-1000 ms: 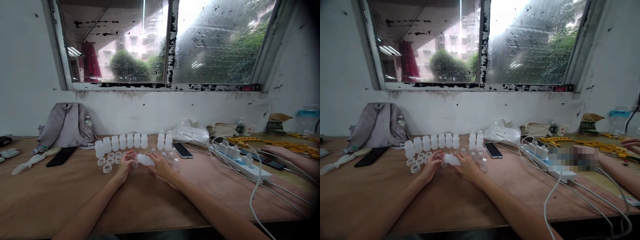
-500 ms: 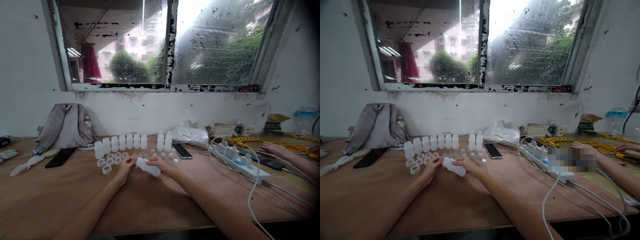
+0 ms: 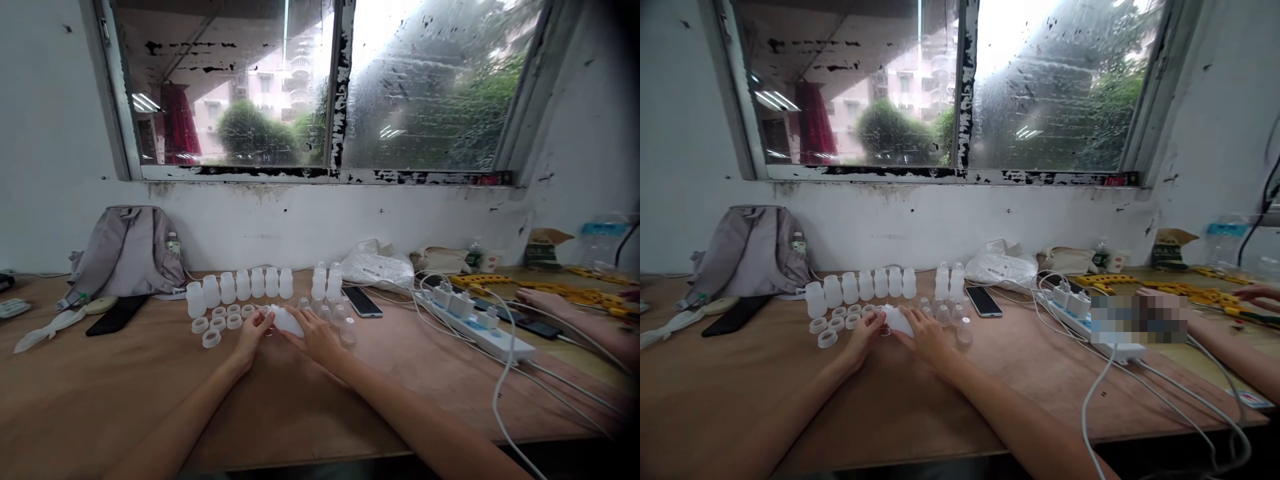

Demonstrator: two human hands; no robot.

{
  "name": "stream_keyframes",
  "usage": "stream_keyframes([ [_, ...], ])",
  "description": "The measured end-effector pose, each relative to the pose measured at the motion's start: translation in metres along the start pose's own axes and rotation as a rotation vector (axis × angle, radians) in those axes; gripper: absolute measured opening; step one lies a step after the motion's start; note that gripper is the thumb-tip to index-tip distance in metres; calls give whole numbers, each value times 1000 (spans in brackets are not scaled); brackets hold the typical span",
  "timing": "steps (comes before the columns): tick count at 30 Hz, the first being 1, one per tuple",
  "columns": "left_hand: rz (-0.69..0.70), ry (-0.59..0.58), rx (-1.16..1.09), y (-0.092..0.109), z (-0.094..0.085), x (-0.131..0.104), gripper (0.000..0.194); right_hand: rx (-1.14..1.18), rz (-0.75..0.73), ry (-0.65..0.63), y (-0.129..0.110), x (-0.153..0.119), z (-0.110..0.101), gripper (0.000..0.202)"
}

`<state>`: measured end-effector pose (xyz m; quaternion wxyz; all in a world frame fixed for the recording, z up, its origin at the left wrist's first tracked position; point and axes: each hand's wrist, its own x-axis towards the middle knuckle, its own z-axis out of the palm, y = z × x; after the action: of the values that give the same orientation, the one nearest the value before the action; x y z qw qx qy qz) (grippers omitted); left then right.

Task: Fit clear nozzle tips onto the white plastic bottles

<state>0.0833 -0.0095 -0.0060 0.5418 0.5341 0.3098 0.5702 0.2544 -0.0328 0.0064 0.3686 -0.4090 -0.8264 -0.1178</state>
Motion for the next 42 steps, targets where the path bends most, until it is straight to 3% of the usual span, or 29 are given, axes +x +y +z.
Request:
stream_keyframes([
  [4,-36,34,63,-3,0,-1,33,72,68,-54,0,0,1,44],
  [9,12,-28,145,4,-3,-3,31,607,366,-197,-3,5,-2,32],
  [14,33,-107,73,16,-2,-7,36,1288,711,-498,-1,8,-9,39],
  [18,45,-140,54,17,-2,-6,38,1541,859,-619,-1,8,-10,45],
  [20,53,-162,28,16,-3,-4,37,1526,829,-605,-4,8,-9,47],
  [22,47,-159,-35,12,-4,-1,37,1382,741,-472,-8,8,-5,45],
  [25,-3,-141,-111,3,-4,4,35,948,537,-163,-12,7,2,40],
  [27,-35,-127,-95,-3,-4,5,35,689,394,-74,-12,4,8,45],
  [31,-65,-21,-80,-6,-1,4,38,494,273,-58,-11,-1,17,47],
  [37,-71,26,-113,1,4,0,34,447,286,-5,-8,-2,21,42],
  [42,-76,91,-35,1,2,-1,33,462,343,-64,-8,-3,20,44],
])
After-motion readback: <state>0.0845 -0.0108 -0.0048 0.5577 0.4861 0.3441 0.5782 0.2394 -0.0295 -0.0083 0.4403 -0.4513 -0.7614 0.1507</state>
